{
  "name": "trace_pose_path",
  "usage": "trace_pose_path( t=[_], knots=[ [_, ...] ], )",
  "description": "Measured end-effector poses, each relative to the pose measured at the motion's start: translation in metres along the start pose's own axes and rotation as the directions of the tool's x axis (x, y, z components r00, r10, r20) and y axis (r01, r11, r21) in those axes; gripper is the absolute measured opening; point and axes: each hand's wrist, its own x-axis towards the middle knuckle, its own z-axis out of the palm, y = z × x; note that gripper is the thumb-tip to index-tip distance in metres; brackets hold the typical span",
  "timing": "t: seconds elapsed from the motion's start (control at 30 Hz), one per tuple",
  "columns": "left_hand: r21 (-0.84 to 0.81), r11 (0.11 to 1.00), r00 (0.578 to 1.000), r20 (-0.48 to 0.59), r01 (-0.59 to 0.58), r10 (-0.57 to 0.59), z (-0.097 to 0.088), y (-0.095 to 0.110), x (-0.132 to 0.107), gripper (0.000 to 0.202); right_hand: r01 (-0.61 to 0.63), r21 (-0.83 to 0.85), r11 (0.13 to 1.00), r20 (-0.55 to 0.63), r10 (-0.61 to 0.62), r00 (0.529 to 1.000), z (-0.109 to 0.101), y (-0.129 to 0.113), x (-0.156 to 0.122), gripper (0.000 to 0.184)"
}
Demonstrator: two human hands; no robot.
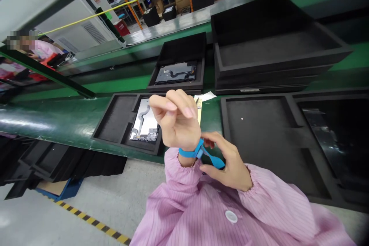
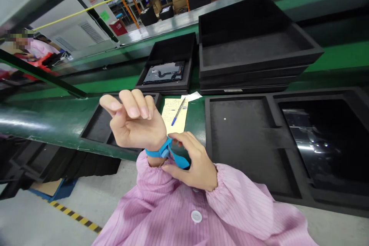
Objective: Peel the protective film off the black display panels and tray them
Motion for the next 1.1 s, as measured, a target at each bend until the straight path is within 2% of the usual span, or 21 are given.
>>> trace_pose_path(
  t=[0.07,0.13,0.3,0.43,0.6,0.8,0.9,1.0,1.1],
  knots=[
    [0.031,0.999,0.998,0.061,-0.03,0.029,0.002,0.004,-0.001,0.018,-0.004,-0.054,0.999,-0.054,0.001,0.999,0.0,-0.004,0.001,0.035],
    [0.056,0.998,0.997,0.077,-0.036,0.031,0.004,0.008,-0.002,0.021,-0.01,-0.082,0.997,-0.082,0.004,0.997,0.0,-0.007,0.0,0.028],
    [0.07,0.997,0.996,0.085,-0.013,0.007,0.007,0.017,-0.004,0.026,0.005,-0.071,0.997,-0.049,-0.008,0.999,0.0,-0.009,-0.001,0.026],
    [0.028,0.999,0.993,0.119,-0.016,0.012,0.009,0.022,-0.004,0.03,0.116,-0.015,0.993,-0.019,-0.116,0.993,0.001,-0.007,-0.001,0.012],
    [0.017,0.998,0.978,0.205,-0.052,0.048,0.01,0.023,-0.003,0.032,0.189,0.011,0.982,-0.023,-0.189,0.982,0.001,-0.005,-0.002,0.011],
    [0.064,0.996,0.976,0.215,-0.056,0.041,0.008,0.021,-0.007,0.031,0.287,-0.105,0.952,-0.012,-0.29,0.957,0.001,-0.003,-0.004,0.014],
    [0.035,0.999,0.983,0.183,-0.022,0.015,0.008,0.02,-0.009,0.029,0.303,-0.112,0.946,0.042,-0.301,0.953,-0.005,-0.003,-0.003,0.013],
    [-0.052,0.998,0.997,0.066,0.041,-0.037,0.009,0.016,-0.009,0.023,0.23,0.089,0.969,0.087,-0.238,0.967,-0.013,-0.004,0.0,0.015],
    [-0.136,0.973,0.977,-0.08,0.184,-0.196,0.01,0.01,-0.007,0.016,0.078,0.289,0.954,0.086,-0.107,0.991,-0.016,-0.002,0.003,0.007]
  ],
)
